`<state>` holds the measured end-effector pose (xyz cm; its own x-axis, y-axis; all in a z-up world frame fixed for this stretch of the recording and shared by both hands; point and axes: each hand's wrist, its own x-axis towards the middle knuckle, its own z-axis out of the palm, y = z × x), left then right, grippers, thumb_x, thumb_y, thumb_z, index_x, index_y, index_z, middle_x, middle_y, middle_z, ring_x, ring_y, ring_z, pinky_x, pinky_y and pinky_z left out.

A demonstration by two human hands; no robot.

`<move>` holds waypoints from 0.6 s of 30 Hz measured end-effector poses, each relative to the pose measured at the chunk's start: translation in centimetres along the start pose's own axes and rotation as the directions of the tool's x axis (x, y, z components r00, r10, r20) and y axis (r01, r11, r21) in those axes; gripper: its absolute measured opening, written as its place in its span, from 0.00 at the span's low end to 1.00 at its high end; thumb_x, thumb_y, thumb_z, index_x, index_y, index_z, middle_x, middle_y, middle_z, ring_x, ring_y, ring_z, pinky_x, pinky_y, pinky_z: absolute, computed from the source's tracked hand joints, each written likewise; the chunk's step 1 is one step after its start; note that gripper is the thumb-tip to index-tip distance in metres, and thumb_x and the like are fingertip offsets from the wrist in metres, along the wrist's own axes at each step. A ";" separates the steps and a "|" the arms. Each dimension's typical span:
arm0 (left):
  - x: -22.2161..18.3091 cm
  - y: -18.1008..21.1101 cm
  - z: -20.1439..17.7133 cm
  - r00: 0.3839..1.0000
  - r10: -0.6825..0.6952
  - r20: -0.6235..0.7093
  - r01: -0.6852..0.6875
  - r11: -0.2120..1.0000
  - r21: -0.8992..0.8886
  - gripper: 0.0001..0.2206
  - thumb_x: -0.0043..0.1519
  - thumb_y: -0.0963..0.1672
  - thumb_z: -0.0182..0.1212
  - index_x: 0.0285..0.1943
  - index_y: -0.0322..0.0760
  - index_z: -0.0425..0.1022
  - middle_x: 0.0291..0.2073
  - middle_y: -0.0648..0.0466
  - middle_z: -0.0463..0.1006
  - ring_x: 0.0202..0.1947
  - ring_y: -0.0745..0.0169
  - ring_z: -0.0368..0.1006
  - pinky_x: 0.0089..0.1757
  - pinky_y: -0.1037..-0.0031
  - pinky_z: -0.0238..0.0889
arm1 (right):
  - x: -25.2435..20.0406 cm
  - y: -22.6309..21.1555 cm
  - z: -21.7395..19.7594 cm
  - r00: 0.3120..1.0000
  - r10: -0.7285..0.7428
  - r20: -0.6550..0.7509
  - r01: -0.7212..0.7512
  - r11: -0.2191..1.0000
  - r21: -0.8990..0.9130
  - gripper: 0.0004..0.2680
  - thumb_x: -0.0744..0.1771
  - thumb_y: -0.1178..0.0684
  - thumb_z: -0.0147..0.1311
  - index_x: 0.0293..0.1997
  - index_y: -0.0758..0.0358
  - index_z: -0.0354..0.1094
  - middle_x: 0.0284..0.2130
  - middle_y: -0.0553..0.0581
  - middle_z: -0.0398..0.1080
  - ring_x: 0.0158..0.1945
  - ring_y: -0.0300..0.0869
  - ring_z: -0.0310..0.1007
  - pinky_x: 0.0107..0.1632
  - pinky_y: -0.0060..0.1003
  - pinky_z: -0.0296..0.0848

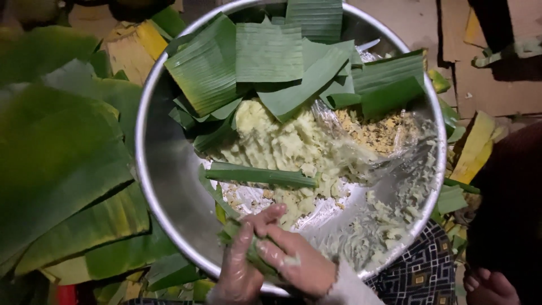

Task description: Portioning dough from a large bowl and placing it onto banana leaves for wrapping.

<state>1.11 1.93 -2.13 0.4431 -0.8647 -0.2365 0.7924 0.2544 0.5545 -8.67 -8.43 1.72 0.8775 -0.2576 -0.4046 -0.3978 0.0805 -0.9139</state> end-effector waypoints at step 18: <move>-9.9 16.5 -5.2 0.884 0.403 0.238 -0.124 -0.288 0.949 0.18 0.41 0.46 0.71 0.43 0.50 0.85 0.28 0.55 0.87 0.29 0.61 0.83 0.38 0.65 0.77 | -4.2 4.9 -1.1 0.952 -0.306 -0.018 0.223 0.732 -0.643 0.11 0.69 0.44 0.43 0.47 0.54 0.70 0.37 0.50 0.77 0.34 0.41 0.78 0.42 0.35 0.79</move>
<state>11.95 16.94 5.25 0.6115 -0.7643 0.2046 -0.6816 -0.3775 0.6269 -14.55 -8.01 -1.05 0.9521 -0.2876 -0.1043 -0.2677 -0.6180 -0.7392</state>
